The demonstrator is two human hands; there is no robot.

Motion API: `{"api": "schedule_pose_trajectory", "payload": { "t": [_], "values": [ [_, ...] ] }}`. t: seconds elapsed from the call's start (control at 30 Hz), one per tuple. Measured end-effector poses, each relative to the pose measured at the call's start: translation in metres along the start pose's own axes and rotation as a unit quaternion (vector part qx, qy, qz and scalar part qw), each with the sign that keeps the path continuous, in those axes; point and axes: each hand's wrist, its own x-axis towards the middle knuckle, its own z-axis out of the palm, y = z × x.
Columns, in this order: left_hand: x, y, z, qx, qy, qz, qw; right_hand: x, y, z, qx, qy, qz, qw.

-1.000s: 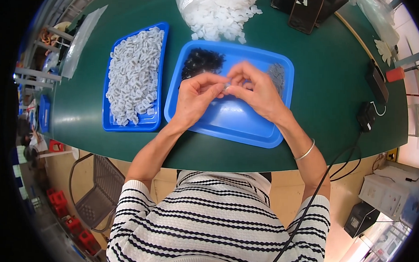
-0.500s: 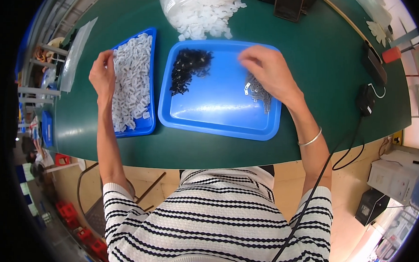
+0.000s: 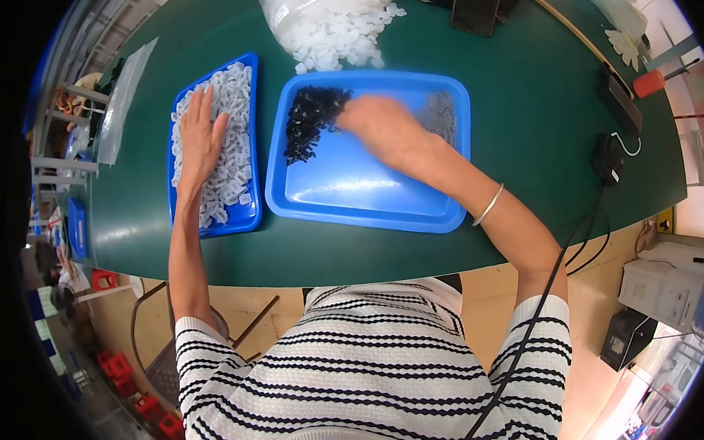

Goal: The person assembles plastic fasteners by hand, picking white plastic clips and small parts from trays, fitting the components together, and placing the assembled pieces into a tray.

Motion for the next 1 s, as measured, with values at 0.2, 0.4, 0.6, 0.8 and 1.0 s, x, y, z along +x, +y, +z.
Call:
{"api": "schedule_pose_trajectory", "payload": {
  "t": [0.2,0.4,0.6,0.8,1.0],
  "values": [
    [-0.008,0.007,-0.011,0.003,-0.099,0.006,0.995,0.002,-0.006,0.0,-0.021,-0.033,0.014,0.999],
    [-0.038,0.024,-0.026,0.009,-0.105,0.007,0.994,-0.008,0.004,0.004,0.018,-0.013,0.028,0.999],
    [-0.031,0.022,-0.026,0.044,-0.1,-0.004,0.994,-0.006,0.01,0.008,0.001,0.017,0.02,1.0],
    [0.036,0.056,-0.025,-0.02,0.051,0.053,0.997,-0.01,0.017,0.014,-0.009,0.013,0.045,0.999],
    [0.095,0.087,0.03,-0.209,-0.026,0.082,0.974,-0.011,0.019,0.0,0.087,0.033,0.09,0.992]
  ]
}}
